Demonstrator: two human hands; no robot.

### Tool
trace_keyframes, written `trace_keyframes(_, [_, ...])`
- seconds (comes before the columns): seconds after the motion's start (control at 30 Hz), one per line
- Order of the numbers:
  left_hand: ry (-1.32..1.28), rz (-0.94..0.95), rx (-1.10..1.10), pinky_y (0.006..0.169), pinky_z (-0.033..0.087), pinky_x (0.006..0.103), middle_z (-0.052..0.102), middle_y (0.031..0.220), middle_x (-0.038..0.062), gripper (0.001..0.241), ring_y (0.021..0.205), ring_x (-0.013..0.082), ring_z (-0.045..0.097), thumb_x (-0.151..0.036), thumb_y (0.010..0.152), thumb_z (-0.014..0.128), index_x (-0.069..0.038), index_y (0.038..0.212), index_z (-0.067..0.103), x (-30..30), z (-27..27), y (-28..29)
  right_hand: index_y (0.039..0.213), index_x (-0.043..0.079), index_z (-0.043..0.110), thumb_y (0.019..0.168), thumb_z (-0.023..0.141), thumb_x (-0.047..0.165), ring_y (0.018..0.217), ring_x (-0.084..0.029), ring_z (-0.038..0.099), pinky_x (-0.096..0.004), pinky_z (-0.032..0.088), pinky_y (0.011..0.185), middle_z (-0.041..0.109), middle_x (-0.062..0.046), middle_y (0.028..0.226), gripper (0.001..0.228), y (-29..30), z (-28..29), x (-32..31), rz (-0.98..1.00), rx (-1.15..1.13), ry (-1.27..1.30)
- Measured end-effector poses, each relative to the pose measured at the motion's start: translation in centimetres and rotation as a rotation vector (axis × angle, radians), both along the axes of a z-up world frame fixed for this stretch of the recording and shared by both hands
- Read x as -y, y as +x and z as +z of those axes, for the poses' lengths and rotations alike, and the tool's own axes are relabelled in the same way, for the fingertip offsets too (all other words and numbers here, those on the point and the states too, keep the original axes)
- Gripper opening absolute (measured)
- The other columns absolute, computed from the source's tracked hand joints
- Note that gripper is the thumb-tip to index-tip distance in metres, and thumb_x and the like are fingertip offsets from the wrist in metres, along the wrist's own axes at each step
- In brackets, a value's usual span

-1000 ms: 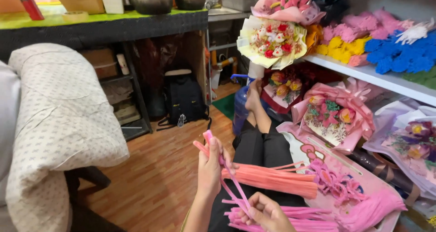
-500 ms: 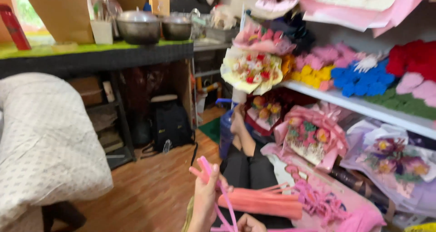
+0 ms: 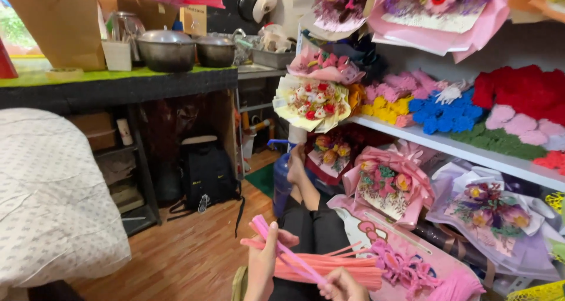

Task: The person sits with their legs crossed and manipulates pink pipe cleaners by hand, twisting and folding them into small shapes. They handle a bundle of pipe cleaners resting on their lap and place the finished pieces onto a nearby tray.

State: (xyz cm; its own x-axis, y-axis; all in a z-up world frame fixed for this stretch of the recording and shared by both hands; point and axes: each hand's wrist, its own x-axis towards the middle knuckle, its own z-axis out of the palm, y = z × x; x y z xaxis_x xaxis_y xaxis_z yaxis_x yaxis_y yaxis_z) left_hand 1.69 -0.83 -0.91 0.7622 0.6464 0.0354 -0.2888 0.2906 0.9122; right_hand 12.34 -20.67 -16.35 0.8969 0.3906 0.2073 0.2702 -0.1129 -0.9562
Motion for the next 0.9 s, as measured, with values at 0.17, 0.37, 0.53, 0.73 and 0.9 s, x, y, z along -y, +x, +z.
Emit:
trace_keyframes(0.17, [0.198,0.074,0.093,0.083,0.056,0.0291,0.081,0.074,0.011,0.049,0.076,0.0179,0.076,-0.032,0.097,0.053,-0.001,0.074,0.082,0.1,-1.7,0.7,0.079,0.004,0.063,0.087,0.071,0.008,0.060,-0.021,0.077,-0.028,0.060,0.059,0.087,-0.020,0.074,0.013,-1.7,2.2,1.1,0.048,0.061,0.220])
trace_keyframes(0.37, [0.138,0.054,0.218,0.088,0.057,0.0339,0.076,0.081,0.014,0.048,0.081,0.0218,0.073,-0.031,0.104,0.042,-0.004,0.075,0.068,0.0,-1.1,-0.7,0.082,0.004,0.057,0.092,0.068,0.002,0.081,-0.024,0.082,-0.033,0.065,0.078,0.078,-0.014,0.086,0.015,-6.1,7.0,1.8,0.115,-0.023,0.150])
trace_keyframes(0.53, [0.007,-0.013,0.235,0.081,0.060,0.0374,0.074,0.078,0.021,0.045,0.076,0.0261,0.072,-0.027,0.106,0.039,-0.006,0.068,0.052,0.5,0.5,-2.1,0.081,0.002,0.060,0.092,0.066,-0.004,0.081,-0.025,0.082,-0.034,0.068,0.075,0.076,-0.015,0.086,0.014,-7.7,8.1,0.6,0.112,-0.092,0.074])
trace_keyframes(0.73, [-0.419,-0.055,0.279,0.067,0.058,0.0372,0.057,0.063,0.011,0.035,0.061,0.0231,0.063,-0.022,0.109,0.043,-0.010,0.076,0.047,-0.4,-1.6,-0.6,0.076,0.005,0.059,0.090,0.066,-0.002,0.072,-0.023,0.081,-0.032,0.065,0.070,0.080,-0.013,0.080,0.016,-7.1,7.4,0.0,0.144,-0.067,0.020])
trace_keyframes(0.9, [-0.428,-0.143,0.263,0.053,0.035,0.0299,0.028,0.054,-0.002,0.038,0.046,0.0110,0.031,-0.028,0.106,0.047,-0.015,0.072,0.039,-0.1,0.2,-0.6,0.086,0.006,0.056,0.092,0.066,-0.006,0.077,-0.023,0.082,-0.029,0.064,0.072,0.072,-0.009,0.074,0.017,-7.0,9.0,0.8,0.092,-0.032,0.061])
